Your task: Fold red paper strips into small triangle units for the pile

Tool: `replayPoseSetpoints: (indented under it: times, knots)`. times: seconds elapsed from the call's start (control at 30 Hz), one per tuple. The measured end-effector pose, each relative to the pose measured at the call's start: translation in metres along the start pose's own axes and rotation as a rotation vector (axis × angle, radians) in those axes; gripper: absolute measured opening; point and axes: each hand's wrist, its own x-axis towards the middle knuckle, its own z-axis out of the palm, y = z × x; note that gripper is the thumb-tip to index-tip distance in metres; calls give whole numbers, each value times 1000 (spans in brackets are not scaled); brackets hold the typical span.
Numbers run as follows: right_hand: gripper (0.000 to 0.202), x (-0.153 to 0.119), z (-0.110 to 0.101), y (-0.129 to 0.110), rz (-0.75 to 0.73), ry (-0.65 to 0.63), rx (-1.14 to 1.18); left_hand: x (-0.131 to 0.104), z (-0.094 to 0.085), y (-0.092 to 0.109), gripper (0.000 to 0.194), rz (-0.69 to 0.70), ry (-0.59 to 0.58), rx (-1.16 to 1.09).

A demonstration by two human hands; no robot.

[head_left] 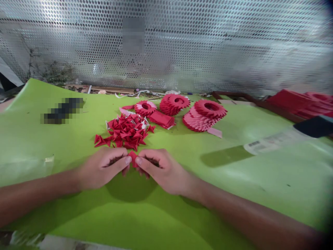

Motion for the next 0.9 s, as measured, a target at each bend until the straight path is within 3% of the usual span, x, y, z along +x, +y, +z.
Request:
replayPoseSetpoints:
  times: [0.07,0.17,0.27,0.33,0.53,0.9]
  knots:
    - [34,-1,2,-1,-9,-24,-9,0,1,-1,45,10,-13,-27]
    - [16,-3,3,1,-64,67,-72,0,2,-4,46,-17,-9,-112]
    - [20,-3,1,5,-276,172,-195,0,1,-6,47,-42,-3,-218]
    - [11,-2,-1,8,-429,202,-313,0,1,-6,46,-33,-4,-260]
    - [12,0,-5,10,-651,245,-419,2,0,-5,44,-37,-38,-290]
    - [4,1,-4,9,-562,220,-192,-1,-1,-7,43,-15,-52,-260]
